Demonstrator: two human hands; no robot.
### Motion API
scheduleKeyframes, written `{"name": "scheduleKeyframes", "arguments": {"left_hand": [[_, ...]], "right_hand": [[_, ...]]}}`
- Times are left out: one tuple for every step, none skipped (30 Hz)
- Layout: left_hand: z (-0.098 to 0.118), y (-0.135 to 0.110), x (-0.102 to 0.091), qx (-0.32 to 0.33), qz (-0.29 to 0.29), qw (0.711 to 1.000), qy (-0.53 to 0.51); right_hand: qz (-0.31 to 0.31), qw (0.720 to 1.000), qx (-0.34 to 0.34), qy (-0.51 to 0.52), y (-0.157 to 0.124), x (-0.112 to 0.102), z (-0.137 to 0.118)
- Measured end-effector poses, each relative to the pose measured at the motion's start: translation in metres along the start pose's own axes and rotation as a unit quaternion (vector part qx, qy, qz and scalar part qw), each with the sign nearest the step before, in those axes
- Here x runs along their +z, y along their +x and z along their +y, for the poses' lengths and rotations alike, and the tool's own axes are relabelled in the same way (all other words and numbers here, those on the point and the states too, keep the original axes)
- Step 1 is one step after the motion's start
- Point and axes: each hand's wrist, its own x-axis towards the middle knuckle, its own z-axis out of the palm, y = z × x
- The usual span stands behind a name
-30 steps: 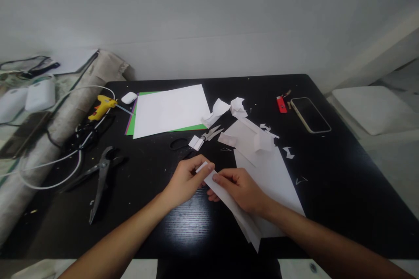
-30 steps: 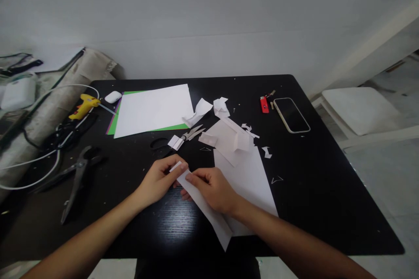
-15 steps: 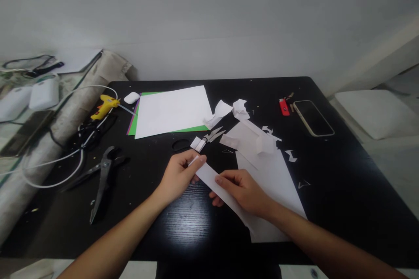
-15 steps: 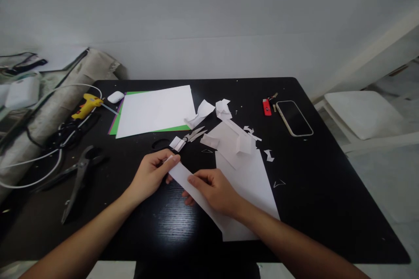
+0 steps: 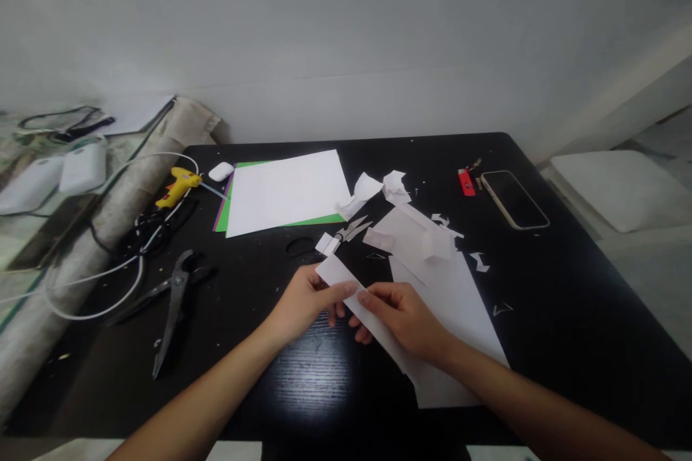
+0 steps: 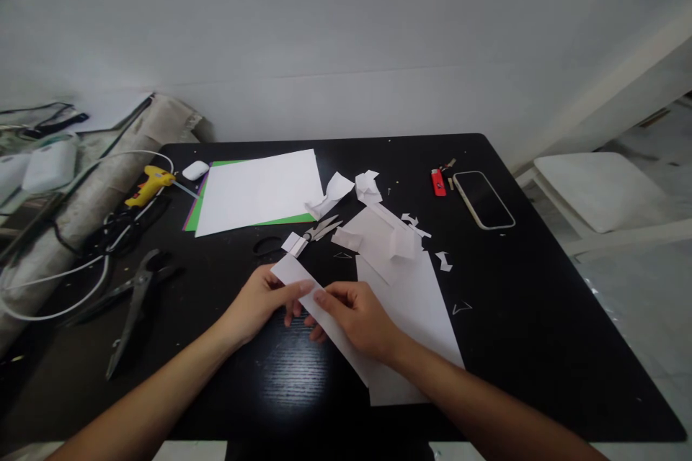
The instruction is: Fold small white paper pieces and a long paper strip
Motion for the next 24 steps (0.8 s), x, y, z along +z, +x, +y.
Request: {"name": "scheduleKeyframes", "arguments": {"left_hand": [[-0.001, -0.001, 0.001, -0.008, -0.006, 1.000, 0.010], [-0.001, -0.001, 0.003, -0.013, -0.006, 1.000, 0.018], [-0.001, -0.001, 0.004, -0.016, 0.000, 1.000, 0.026], [-0.001, -0.001, 0.004, -0.016, 0.009, 0.999, 0.033], [0.000, -0.001, 0.004, -0.016, 0.018, 0.999, 0.039], [0.001, -0.001, 0.003, -0.015, 0.029, 0.999, 0.044], [0.003, -0.001, 0.002, -0.013, 0.039, 0.998, 0.047], [0.004, -0.001, 0.001, -0.009, 0.052, 0.997, 0.048], [0.005, 0.000, 0.000, -0.005, 0.063, 0.997, 0.046], [0.007, 0.000, -0.001, -0.002, 0.075, 0.996, 0.043], [0.007, 0.000, -0.001, 0.001, 0.085, 0.996, 0.039], [0.008, 0.000, -0.001, 0.003, 0.092, 0.995, 0.035], [0.009, 0.000, -0.001, 0.006, 0.096, 0.995, 0.031], [0.009, 0.000, -0.001, 0.007, 0.098, 0.995, 0.026], [0.009, 0.000, 0.000, 0.008, 0.096, 0.995, 0.021], [0.009, 0.000, 0.001, 0.005, 0.091, 0.996, 0.016], [0.008, 0.000, 0.002, 0.000, 0.085, 0.996, 0.009], [0.007, 0.000, 0.004, -0.007, 0.076, 0.997, 0.003], [0.006, 0.000, 0.005, -0.014, 0.068, 0.998, -0.002], [0.005, 0.000, 0.006, -0.022, 0.058, 0.998, -0.003], [0.004, 0.000, 0.007, -0.027, 0.051, 0.998, -0.002], [0.003, -0.001, 0.008, -0.031, 0.045, 0.998, 0.001], [0.003, -0.001, 0.009, -0.032, 0.043, 0.999, 0.004], [0.002, -0.001, 0.009, -0.032, 0.045, 0.998, 0.007]], "right_hand": [[-0.002, 1.000, 0.000, 0.002, 0.000, 0.000, 0.000], [-0.005, 1.000, 0.002, 0.005, 0.000, 0.000, 0.000], [-0.007, 1.000, 0.005, 0.008, 0.000, 0.000, 0.000], [-0.009, 1.000, 0.007, 0.011, 0.000, 0.000, 0.001], [-0.011, 1.000, 0.009, 0.013, 0.000, 0.000, 0.001], [-0.012, 1.000, 0.012, 0.016, 0.001, 0.000, 0.002], [-0.012, 1.000, 0.015, 0.018, 0.001, -0.001, 0.003], [-0.011, 0.999, 0.020, 0.022, 0.001, -0.001, 0.004], [-0.010, 0.999, 0.025, 0.025, 0.001, -0.002, 0.004], [-0.009, 0.999, 0.029, 0.028, 0.001, -0.002, 0.005], [-0.007, 0.999, 0.033, 0.029, 0.002, -0.003, 0.005], [-0.006, 0.999, 0.035, 0.028, 0.002, -0.003, 0.005], [-0.004, 0.999, 0.036, 0.026, 0.002, -0.003, 0.005], [-0.002, 0.999, 0.037, 0.023, 0.002, -0.003, 0.004], [0.000, 0.999, 0.037, 0.020, 0.002, -0.003, 0.004], [0.001, 0.999, 0.036, 0.018, 0.001, -0.003, 0.003], [0.003, 0.999, 0.035, 0.016, 0.001, -0.003, 0.003], [0.004, 0.999, 0.032, 0.014, 0.001, -0.003, 0.002], [0.004, 0.999, 0.030, 0.012, 0.001, -0.002, 0.002], [0.003, 1.000, 0.028, 0.009, 0.001, -0.002, 0.002], [0.003, 1.000, 0.026, 0.007, 0.001, -0.002, 0.002], [0.002, 1.000, 0.024, 0.005, 0.001, -0.002, 0.002], [0.002, 1.000, 0.024, 0.003, 0.001, -0.002, 0.003], [0.001, 1.000, 0.025, 0.003, 0.001, -0.002, 0.003]]}}
